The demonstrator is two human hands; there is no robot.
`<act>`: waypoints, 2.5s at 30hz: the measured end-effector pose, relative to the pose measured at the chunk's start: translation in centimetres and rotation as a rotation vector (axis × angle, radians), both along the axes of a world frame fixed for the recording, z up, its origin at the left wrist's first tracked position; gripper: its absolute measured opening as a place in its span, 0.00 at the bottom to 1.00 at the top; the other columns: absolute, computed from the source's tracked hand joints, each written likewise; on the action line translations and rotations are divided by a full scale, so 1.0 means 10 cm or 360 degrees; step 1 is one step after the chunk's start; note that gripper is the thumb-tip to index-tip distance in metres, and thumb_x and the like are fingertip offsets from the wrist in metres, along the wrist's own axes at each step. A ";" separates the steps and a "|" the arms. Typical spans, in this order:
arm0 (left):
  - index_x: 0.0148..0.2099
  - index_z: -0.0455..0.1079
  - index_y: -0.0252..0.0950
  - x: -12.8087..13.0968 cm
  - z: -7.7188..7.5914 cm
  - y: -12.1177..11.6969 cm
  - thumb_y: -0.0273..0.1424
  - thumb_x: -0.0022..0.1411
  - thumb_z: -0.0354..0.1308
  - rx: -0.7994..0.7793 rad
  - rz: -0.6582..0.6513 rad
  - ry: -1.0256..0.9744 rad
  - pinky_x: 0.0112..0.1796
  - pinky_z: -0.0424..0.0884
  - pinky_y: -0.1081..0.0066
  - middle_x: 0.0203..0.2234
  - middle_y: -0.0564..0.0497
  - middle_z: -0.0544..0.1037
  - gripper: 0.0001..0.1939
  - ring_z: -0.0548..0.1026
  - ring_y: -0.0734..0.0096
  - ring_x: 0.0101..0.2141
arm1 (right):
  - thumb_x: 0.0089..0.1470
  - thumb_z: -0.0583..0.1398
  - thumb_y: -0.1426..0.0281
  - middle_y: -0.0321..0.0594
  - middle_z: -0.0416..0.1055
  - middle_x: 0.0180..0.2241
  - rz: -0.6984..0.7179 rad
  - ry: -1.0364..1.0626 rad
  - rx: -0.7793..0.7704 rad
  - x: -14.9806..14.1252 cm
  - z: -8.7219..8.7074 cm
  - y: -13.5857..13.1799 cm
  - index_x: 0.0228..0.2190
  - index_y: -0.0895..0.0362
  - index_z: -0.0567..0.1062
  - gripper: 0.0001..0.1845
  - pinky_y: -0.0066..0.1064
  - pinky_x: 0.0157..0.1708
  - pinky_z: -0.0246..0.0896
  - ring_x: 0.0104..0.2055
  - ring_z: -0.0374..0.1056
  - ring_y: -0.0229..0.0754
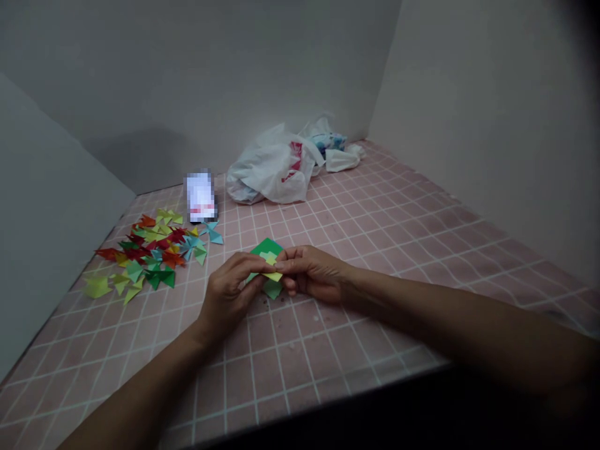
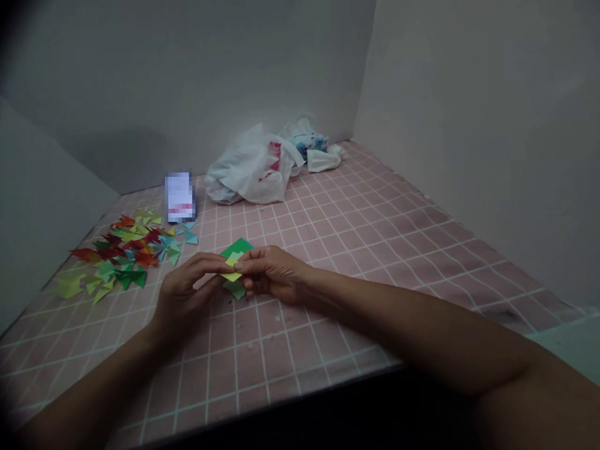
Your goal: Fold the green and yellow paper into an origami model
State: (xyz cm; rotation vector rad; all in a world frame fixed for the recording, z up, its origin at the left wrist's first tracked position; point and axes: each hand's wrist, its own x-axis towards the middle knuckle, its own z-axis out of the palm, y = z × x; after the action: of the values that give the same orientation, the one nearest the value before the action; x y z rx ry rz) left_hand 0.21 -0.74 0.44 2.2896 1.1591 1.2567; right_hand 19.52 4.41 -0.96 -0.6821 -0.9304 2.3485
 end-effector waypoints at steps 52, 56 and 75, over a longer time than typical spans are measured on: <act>0.35 0.78 0.36 0.28 0.09 -0.17 0.37 0.53 0.72 -0.1094 0.0472 -0.1054 0.33 0.75 0.73 0.26 0.53 0.81 0.11 0.79 0.72 0.28 | 0.59 0.61 0.67 0.34 0.64 0.27 -0.0555 -0.0481 0.1503 0.02 0.07 -0.15 0.29 0.56 0.68 0.09 0.29 0.29 0.55 0.30 0.59 0.36; 0.34 0.78 0.36 0.27 0.08 -0.16 0.35 0.54 0.70 -0.1067 0.0463 -0.1012 0.32 0.74 0.75 0.25 0.53 0.80 0.08 0.78 0.73 0.27 | 0.59 0.61 0.67 0.33 0.65 0.28 -0.0550 -0.0491 0.1505 0.01 0.05 -0.14 0.31 0.56 0.68 0.08 0.29 0.30 0.55 0.30 0.59 0.35; 0.36 0.77 0.36 0.24 0.06 -0.17 0.36 0.59 0.67 -0.1127 0.0371 -0.1022 0.34 0.73 0.73 0.25 0.53 0.79 0.09 0.77 0.72 0.28 | 0.64 0.56 0.68 0.34 0.65 0.28 -0.0537 -0.0530 0.1748 0.04 0.06 -0.10 0.28 0.57 0.71 0.12 0.30 0.34 0.57 0.31 0.62 0.36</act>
State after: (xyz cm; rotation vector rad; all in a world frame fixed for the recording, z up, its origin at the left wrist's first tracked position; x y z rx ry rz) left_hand 2.62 -2.41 1.00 1.1566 1.3405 1.2445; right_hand 19.97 3.45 -0.39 -0.6597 -1.8291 1.1440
